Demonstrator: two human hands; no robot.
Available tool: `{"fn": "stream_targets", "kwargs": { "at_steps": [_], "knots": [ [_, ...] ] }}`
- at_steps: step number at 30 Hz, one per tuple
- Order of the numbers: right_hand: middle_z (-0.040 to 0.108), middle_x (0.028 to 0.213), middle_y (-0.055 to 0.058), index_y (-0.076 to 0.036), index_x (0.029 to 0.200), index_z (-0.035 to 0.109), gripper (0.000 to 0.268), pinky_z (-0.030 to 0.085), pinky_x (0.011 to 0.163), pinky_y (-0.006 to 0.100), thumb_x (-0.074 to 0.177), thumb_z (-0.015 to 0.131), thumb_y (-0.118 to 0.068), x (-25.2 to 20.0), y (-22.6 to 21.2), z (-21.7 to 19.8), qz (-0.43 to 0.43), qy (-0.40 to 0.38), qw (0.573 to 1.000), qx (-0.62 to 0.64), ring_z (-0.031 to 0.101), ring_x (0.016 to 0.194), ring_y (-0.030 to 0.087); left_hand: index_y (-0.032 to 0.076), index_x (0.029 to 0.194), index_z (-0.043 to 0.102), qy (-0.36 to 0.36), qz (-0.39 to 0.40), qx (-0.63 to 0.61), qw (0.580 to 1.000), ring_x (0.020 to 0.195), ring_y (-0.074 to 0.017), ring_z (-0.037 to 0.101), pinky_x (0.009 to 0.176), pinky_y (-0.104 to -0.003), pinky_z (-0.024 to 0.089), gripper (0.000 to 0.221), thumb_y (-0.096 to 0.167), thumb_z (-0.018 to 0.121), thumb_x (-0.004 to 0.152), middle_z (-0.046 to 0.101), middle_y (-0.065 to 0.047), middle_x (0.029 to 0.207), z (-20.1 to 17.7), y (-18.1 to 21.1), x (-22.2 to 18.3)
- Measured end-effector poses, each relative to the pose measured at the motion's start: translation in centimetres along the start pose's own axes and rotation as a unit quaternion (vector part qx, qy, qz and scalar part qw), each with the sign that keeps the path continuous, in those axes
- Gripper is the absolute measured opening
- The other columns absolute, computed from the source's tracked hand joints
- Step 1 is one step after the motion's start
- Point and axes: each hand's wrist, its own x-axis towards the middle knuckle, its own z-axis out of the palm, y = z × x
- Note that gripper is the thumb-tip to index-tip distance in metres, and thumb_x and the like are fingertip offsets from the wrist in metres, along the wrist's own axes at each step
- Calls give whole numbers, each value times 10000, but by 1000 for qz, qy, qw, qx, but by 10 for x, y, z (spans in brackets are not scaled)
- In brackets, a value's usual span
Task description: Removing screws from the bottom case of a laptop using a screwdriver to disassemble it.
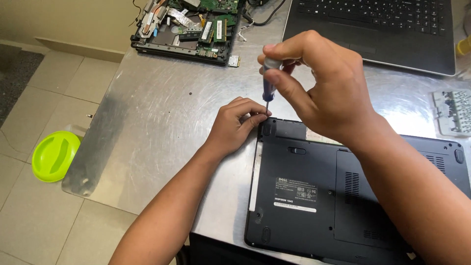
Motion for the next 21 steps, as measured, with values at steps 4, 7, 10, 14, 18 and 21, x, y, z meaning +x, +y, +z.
{"fn": "stream_targets", "kwargs": {
  "at_steps": [4, 7, 10, 14, 18, 21],
  "knots": [
    [737, 1240, 234, 88, 1222, 604, 196, 570, 878, 398, 1026, 616, 75, -9, 2, 8, 20, 68, 997, -18, 726, 1167, 369, 100, 997, 741, 4, 6, 15, 1000, 899, -164, 651, 727, -270, 502, 46, 80, 729, 957, 743, -16, 952, 3, -2, 0],
    [580, 1058, 239, 106, 1084, 664, 342, 507, 763, 390, 1055, 769, -218, -7, 3, 8, -23, 116, 992, -45, 591, 970, 328, 102, 999, 748, 3, 0, 2, 1000, 872, -150, 633, 688, -259, 492, 54, 74, 730, 957, 739, -17, 952, 1, 5, 0],
    [686, 995, 215, 94, 1051, 654, 204, 523, 780, 384, 1062, 817, -29, -7, -2, 10, -32, 109, 993, -36, 628, 890, 313, 103, 979, 744, 1, -3, 3, 1000, 872, -145, 630, 670, -255, 486, 43, 73, 723, 956, 734, -10, 932, 1, 2, -1],
    [681, 993, 180, 71, 1141, 695, 162, 466, 791, 402, 1135, 704, -91, -4, -8, 3, -26, 59, 995, -72, 615, 856, 297, 111, 972, 739, 3, -7, 4, 1000, 871, -146, 644, 696, -258, 496, 32, 90, 727, 952, 734, -12, 940, 2, -1, -2],
    [725, 1118, 204, 77, 1205, 671, 122, 529, 898, 416, 1121, 602, 22, -2, -15, 1, -18, 24, 999, -43, 703, 1012, 342, 129, 984, 730, 2, -11, 10, 1000, 885, -144, 626, 703, -260, 483, 51, 155, 686, 985, 741, 6, 962, 1, 2, -1],
    [720, 1175, 214, 75, 1200, 653, 148, 536, 972, 444, 1121, 587, -32, -1, -14, 5, -18, 31, 999, -33, 701, 1103, 374, 135, 1098, 733, 7, 19, 11, 1000, 949, -163, 647, 834, -292, 487, 144, 211, 628, 1035, 771, 13, 1018, 0, 3, -2]
  ]
}}
